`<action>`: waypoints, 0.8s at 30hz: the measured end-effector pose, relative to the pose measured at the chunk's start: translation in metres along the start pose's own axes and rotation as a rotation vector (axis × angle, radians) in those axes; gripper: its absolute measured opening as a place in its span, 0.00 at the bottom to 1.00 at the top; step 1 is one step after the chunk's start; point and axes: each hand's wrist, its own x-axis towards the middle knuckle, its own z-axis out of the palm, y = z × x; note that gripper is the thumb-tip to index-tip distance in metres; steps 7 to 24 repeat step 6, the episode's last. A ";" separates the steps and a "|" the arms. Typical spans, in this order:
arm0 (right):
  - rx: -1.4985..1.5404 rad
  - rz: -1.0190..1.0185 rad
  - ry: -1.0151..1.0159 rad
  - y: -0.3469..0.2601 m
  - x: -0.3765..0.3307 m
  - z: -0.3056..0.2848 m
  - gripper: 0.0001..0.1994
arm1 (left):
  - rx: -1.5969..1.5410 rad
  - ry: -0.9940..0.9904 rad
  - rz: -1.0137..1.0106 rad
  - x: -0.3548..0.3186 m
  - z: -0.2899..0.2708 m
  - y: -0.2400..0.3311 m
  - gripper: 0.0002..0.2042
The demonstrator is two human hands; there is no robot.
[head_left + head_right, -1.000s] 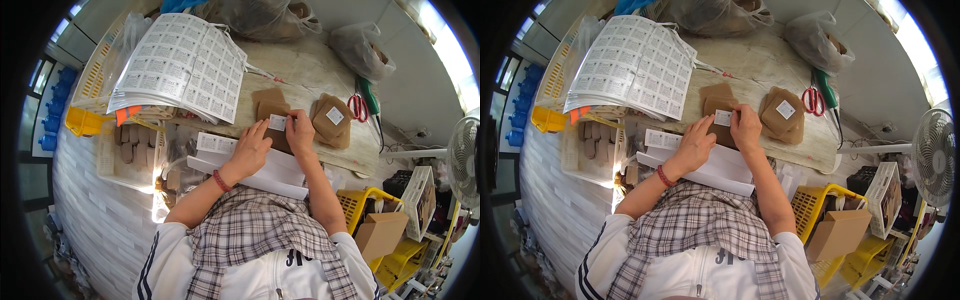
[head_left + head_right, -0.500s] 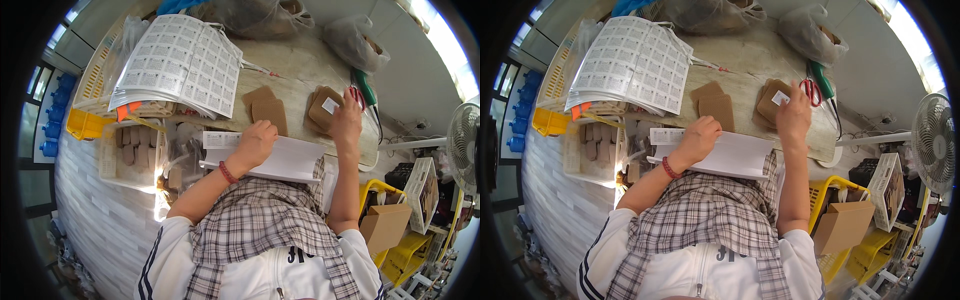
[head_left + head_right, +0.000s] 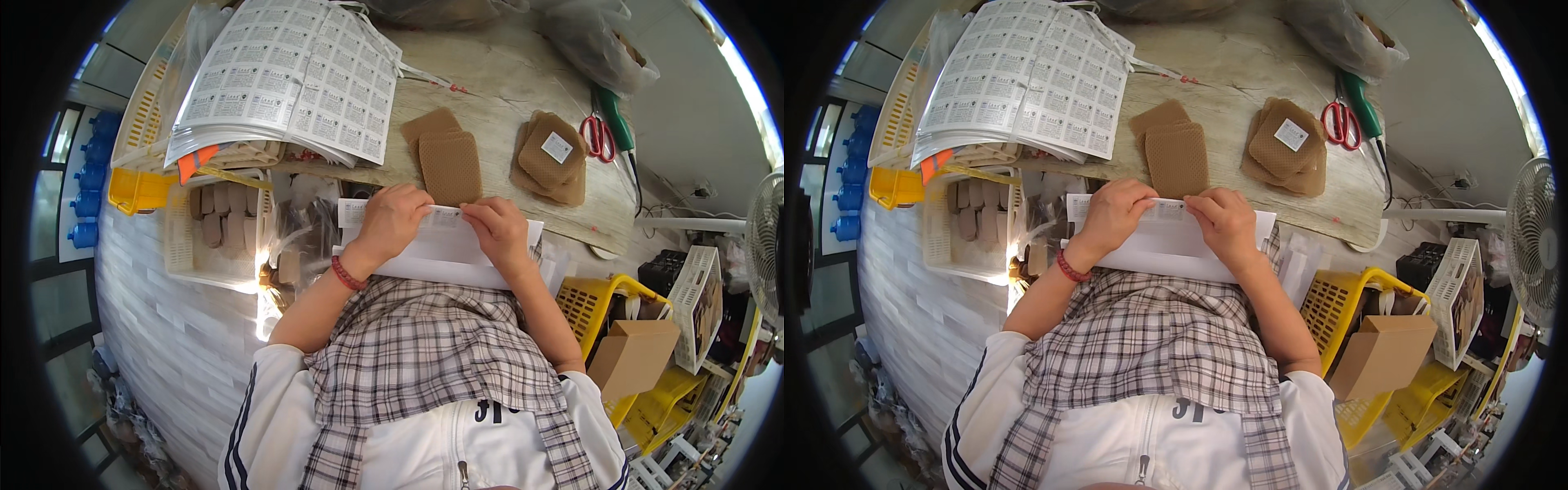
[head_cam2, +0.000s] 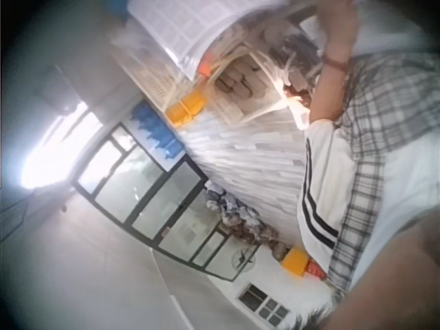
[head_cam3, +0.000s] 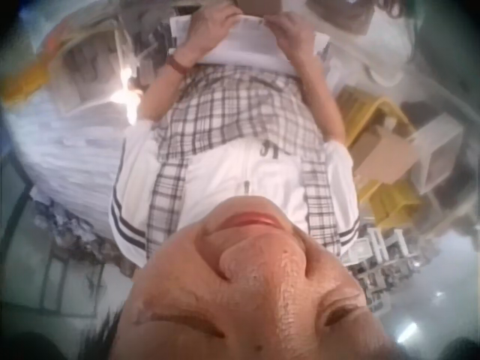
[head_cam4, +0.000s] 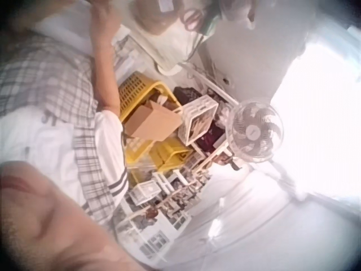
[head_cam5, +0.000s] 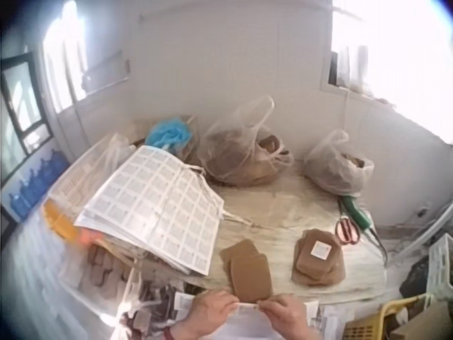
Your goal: The person repeatedly peels small labels from a sheet and affixes them to brown rectangular pads on a cluttered workbench. They handle the pads one at a time, placing some into a clear plastic bag and stacking others on the table.
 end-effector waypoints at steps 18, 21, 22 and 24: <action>-0.209 -0.227 0.026 -0.005 -0.004 -0.003 0.13 | -0.146 -0.097 -0.180 0.004 -0.001 0.002 0.07; -0.209 -0.227 0.026 -0.005 -0.004 -0.003 0.13 | -0.146 -0.097 -0.180 0.004 -0.001 0.002 0.07; -0.209 -0.227 0.026 -0.005 -0.004 -0.003 0.13 | -0.146 -0.097 -0.180 0.004 -0.001 0.002 0.07; -0.209 -0.227 0.026 -0.005 -0.004 -0.003 0.13 | -0.146 -0.097 -0.180 0.004 -0.001 0.002 0.07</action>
